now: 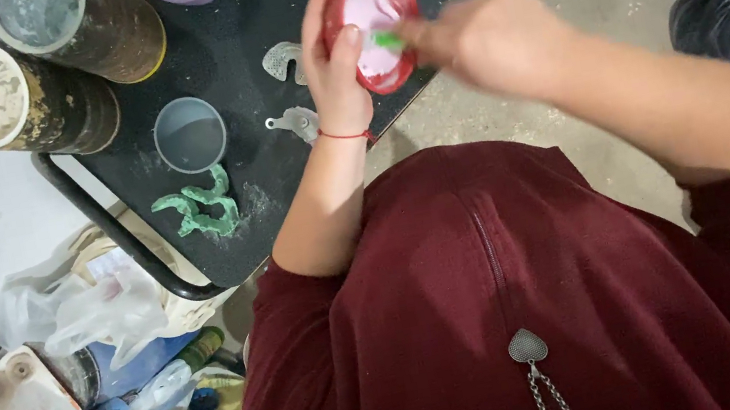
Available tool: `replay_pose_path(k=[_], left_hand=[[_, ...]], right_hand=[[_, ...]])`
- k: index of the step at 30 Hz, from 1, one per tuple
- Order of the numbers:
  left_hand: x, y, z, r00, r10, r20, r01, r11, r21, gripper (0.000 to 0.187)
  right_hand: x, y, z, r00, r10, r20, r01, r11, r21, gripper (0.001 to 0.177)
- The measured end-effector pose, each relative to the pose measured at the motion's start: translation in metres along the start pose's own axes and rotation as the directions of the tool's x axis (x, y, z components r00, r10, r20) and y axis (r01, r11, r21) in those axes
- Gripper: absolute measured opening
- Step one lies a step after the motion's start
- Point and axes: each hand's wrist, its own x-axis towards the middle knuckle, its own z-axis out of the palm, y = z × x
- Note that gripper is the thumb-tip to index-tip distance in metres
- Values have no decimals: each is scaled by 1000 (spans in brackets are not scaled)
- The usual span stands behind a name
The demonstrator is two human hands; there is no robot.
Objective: Mixing dental impression material in a bowl and applying it to dental models using a spatula
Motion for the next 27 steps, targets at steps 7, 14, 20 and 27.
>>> replay_pose_path(k=[7, 14, 20, 27], left_hand=[[-1, 33, 17, 998, 42, 48, -47, 994, 98, 51], [14, 28, 13, 971, -220, 95, 189, 946, 263, 48], [2, 33, 4, 953, -34, 303, 26, 999, 29, 63], [-1, -14, 11, 867, -456, 202, 493, 846, -203, 52]], right_hand=[[14, 24, 8, 863, 399, 310, -440, 895, 71, 39], [15, 61, 7, 945, -180, -274, 96, 951, -295, 29], [3, 69, 17, 981, 187, 46, -182, 978, -104, 41], [21, 46, -50, 901, -380, -210, 226, 823, -521, 22]])
